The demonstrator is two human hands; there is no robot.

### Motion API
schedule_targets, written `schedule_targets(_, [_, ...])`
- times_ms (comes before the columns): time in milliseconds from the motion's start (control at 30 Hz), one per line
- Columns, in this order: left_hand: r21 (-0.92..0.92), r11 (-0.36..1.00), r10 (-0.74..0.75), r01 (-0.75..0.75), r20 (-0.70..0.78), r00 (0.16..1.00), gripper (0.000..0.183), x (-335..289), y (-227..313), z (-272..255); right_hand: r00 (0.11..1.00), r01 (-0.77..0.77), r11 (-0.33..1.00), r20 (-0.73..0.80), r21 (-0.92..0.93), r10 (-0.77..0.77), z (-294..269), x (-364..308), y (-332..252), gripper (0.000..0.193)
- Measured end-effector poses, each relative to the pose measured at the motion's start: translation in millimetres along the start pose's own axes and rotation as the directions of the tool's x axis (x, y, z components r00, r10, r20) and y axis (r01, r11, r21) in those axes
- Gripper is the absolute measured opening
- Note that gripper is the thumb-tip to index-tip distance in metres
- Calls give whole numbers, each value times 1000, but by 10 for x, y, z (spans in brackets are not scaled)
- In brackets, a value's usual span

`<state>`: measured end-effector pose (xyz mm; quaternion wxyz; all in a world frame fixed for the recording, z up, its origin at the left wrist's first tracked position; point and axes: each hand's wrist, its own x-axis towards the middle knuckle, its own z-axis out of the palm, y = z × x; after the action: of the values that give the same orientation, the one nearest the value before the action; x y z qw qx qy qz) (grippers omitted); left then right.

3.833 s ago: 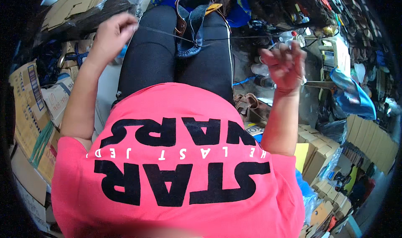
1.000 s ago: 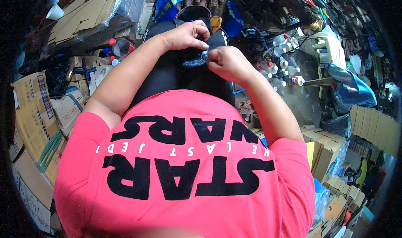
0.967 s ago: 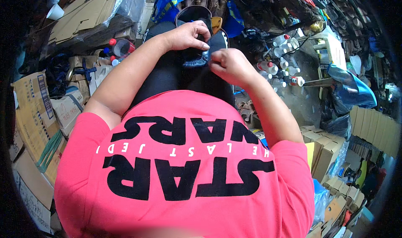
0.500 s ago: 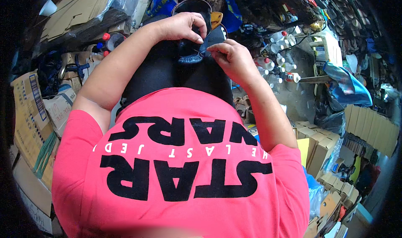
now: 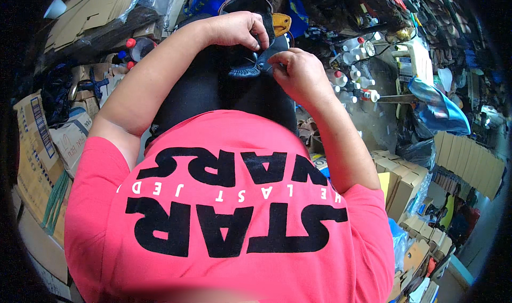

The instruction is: Hand-stitching the edge of a leather shoe component using a needle and thread.

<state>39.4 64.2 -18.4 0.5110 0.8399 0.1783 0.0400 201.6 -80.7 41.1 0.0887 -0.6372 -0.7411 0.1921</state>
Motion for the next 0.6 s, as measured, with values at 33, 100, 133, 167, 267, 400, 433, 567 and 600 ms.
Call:
schedule_targets(33, [-4, 1000, 2, -2, 8, 1000, 22, 4, -16, 1, 1000, 27, 997, -9, 72, -27, 32, 9, 38, 18])
schedule_targets(100, [9, 1000, -8, 8, 2, 1000, 22, -16, 13, -1, 998, 56, 988, -21, 146, -53, 37, 38, 100, 18])
schedule_targets(133, [21, 1000, -17, 17, -5, 1000, 22, -25, 30, -3, 1000, -4, 978, 21, 210, -1, 16, 45, 135, 18])
schedule_targets(167, [21, 1000, -19, 19, -5, 1000, 22, -28, 33, 1, 996, -66, 961, 68, 270, 49, 6, 53, 152, 18])
schedule_targets(267, [-3, 999, -32, 32, -16, 999, 21, -32, 32, 11, 996, 58, 978, 49, 202, -69, -25, 109, 137, 17])
schedule_targets(400, [11, 1000, -2, 2, -14, 1000, 20, -29, 1, 9, 984, 150, 980, 82, 130, -161, -103, 219, 142, 17])
schedule_targets(433, [9, 1000, 11, -10, -17, 1000, 19, -27, -8, 12, 977, 157, 980, 123, 124, -172, -120, 247, 179, 17])
schedule_targets(567, [-16, 1000, -1, 1, -14, 1000, 18, -55, 25, 8, 955, 196, 974, 202, 109, -215, -166, 323, 197, 17])
schedule_targets(600, [1, 1000, 4, -4, -13, 1000, 18, -53, 27, 10, 948, 236, 966, 194, 105, -253, -164, 333, 206, 17])
